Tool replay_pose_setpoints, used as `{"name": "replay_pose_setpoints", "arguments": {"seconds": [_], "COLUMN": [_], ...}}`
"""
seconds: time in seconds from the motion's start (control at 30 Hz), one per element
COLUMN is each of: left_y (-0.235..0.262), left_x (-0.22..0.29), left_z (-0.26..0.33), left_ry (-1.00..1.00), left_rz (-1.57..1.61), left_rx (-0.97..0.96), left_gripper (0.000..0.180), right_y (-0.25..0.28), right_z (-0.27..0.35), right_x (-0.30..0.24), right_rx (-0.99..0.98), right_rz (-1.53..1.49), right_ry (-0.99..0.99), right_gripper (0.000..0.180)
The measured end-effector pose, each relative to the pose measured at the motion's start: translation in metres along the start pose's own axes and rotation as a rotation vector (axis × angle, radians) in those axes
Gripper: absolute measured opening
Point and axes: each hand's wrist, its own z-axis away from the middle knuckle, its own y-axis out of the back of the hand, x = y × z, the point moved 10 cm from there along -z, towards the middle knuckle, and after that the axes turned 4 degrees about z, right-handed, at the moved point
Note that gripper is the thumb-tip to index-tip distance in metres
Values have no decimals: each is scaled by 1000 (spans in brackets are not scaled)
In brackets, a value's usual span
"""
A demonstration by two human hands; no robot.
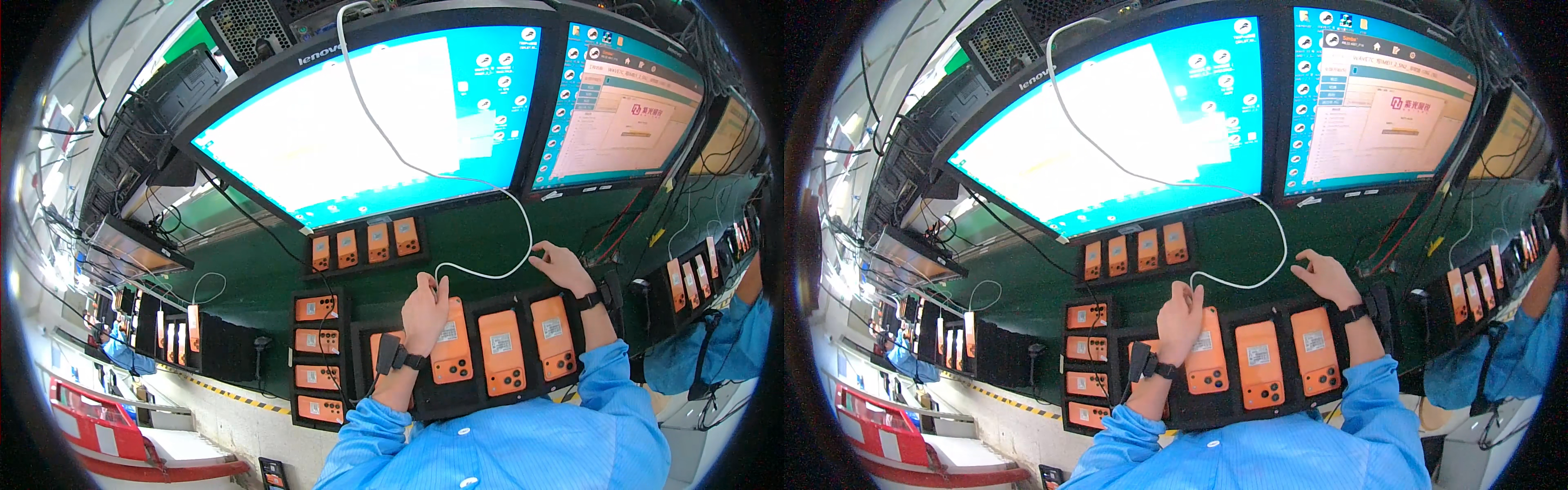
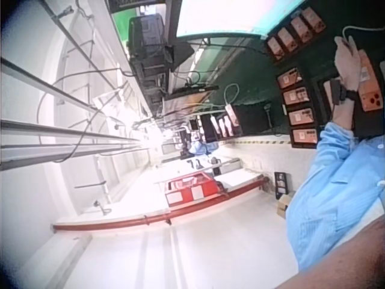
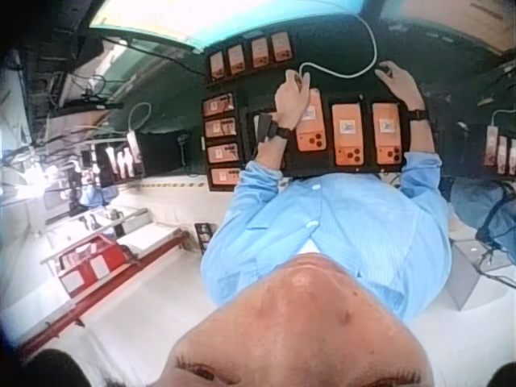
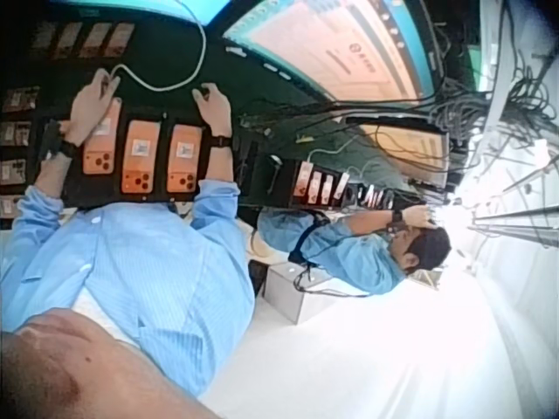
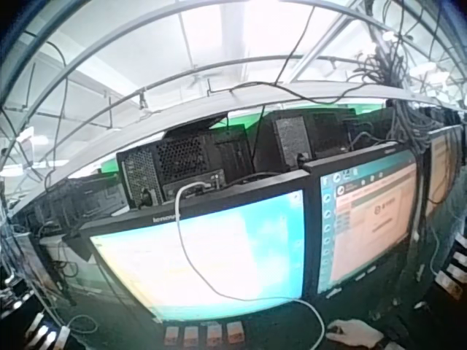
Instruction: Connecting and testing handheld scanner devices by plugging in cables, scanning codes, and verifying data on computer monitors.
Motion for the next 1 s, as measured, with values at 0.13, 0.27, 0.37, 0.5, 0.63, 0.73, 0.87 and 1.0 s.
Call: {"name": "replay_pose_setpoints", "arguments": {"seconds": [0.13, 0.27, 0.37, 0.5, 0.63, 0.73, 0.87, 1.0], "left_y": [1, 4, 12, 10, 7, 5, 7, 1], "left_x": [1, 3, 11, 10, 7, 25, 23, 10], "left_z": [0, 1, 7, 8, 6, 4, 0, -15], "left_ry": [-16, -68, -242, -152, -158, -338, -235, -121], "left_rz": [-1, 6, -55, 17, -19, -52, -301, -114], "left_rx": [5, 62, 197, 76, 83, 135, 156, 90], "left_gripper": [30, 29, 30, 30, 28, 27, 26, 30], "right_y": [1, 0, 3, 7, 31, 38, -4, -52], "right_z": [1, 0, 0, 6, 20, 55, 125, 160], "right_x": [0, 1, 1, -3, 47, 120, 223, 267], "right_rx": [11, 5, 37, 31, 245, 414, 719, 683], "right_rz": [-2, -4, -6, -96, -413, -300, -301, -131], "right_ry": [11, 13, 41, 19, 10, -111, -328, -526], "right_gripper": [42, 43, 43, 38, 26, 22, 23, 24]}}
